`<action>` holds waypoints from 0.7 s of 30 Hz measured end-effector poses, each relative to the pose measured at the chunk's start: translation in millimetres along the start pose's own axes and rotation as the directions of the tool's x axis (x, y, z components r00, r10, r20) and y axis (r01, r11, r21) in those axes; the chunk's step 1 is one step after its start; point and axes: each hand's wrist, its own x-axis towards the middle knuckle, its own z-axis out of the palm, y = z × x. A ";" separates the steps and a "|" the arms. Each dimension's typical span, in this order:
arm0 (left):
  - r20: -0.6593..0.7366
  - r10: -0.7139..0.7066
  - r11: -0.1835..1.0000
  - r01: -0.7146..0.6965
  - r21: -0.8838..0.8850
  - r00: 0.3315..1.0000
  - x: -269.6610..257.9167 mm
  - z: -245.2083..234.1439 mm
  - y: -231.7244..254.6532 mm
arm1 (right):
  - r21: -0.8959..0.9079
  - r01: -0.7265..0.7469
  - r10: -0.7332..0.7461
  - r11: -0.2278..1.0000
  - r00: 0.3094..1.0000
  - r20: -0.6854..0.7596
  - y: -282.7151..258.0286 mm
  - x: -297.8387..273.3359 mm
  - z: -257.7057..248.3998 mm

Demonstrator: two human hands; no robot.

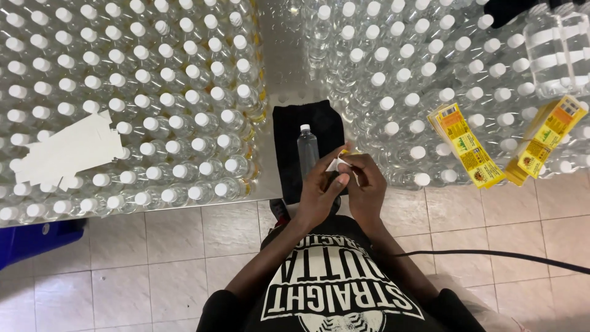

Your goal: The person picks up a plastic bottle and places it on a black cloth. They then pick up a yellow label, wrap it around the bottle, and smooth it down. This process is repeated for multiple bottles.

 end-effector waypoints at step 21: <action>-0.837 0.078 0.918 -0.366 -0.151 0.541 9.0 -241.3 112.3 | 0.435 -0.172 0.219 0.884 0.974 -0.061 39.7 13.4 14.6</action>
